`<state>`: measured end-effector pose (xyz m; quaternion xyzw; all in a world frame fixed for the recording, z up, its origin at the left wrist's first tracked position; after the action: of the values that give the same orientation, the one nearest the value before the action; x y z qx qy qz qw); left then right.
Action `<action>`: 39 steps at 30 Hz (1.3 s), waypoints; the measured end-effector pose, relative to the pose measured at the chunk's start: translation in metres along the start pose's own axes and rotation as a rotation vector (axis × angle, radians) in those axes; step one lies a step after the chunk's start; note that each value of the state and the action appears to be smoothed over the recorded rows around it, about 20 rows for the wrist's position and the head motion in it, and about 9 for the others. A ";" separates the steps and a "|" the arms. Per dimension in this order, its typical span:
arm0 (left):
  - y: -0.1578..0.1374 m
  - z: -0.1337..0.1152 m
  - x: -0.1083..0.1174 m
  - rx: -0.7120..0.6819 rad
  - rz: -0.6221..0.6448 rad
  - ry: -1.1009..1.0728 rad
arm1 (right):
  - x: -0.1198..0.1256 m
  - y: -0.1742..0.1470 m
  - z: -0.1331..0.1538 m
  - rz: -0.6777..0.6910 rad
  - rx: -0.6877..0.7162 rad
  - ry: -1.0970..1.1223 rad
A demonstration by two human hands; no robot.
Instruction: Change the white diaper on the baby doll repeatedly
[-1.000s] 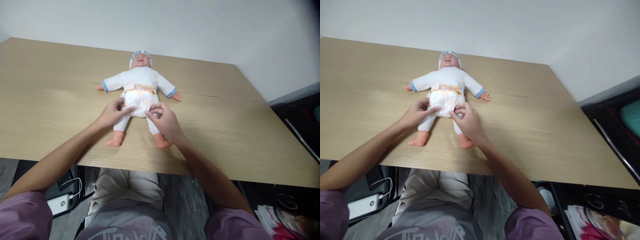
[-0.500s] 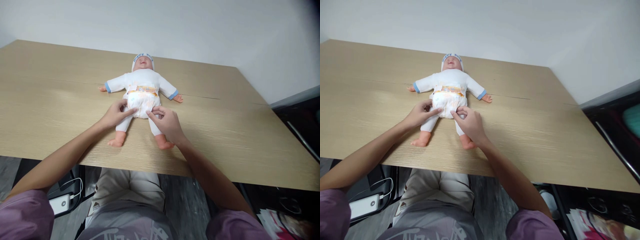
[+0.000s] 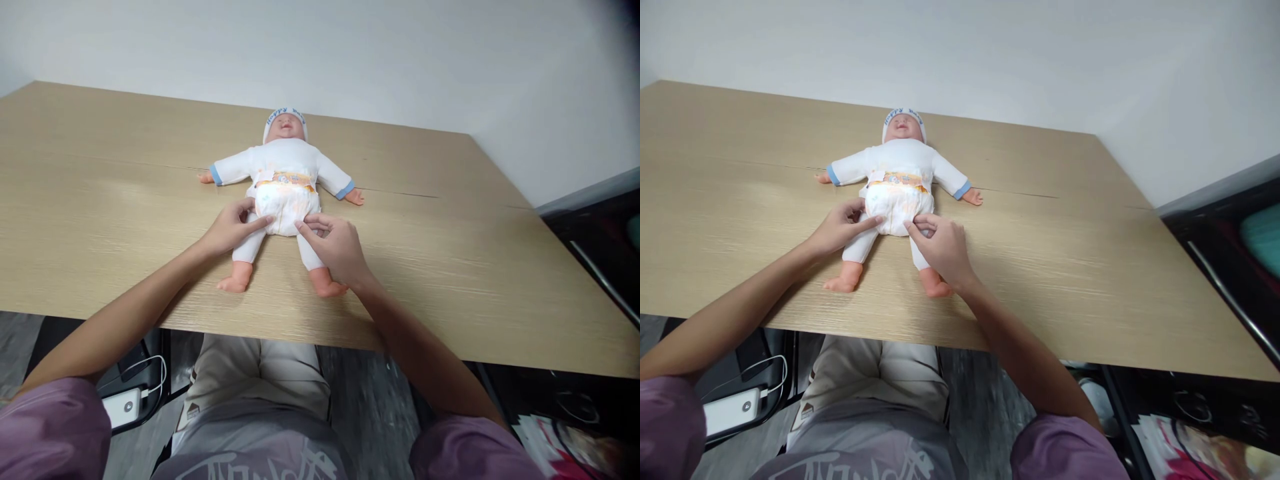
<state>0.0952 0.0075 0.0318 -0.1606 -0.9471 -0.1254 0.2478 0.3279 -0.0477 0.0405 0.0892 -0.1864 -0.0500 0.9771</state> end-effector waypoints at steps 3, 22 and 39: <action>0.001 0.002 0.000 0.006 0.013 -0.009 | 0.003 -0.001 0.004 0.005 0.011 -0.039; 0.000 0.009 -0.003 0.081 -0.004 -0.248 | -0.012 0.011 -0.020 0.064 -0.039 0.145; 0.000 0.021 0.001 0.222 -0.110 -0.431 | 0.004 0.015 -0.027 -0.045 0.091 0.082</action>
<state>0.0849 0.0143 0.0142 -0.1034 -0.9934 0.0031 0.0490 0.3426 -0.0296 0.0197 0.1397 -0.1460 -0.0597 0.9775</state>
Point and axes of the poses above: each hand's wrist, its own y-axis towards the middle knuckle, its own x-axis out of the back of the hand, z = x × y, the point moved 8 cm from there along y, towards the middle knuckle, and after that the axes turned 8 degrees about y, right-handed, at the moved point
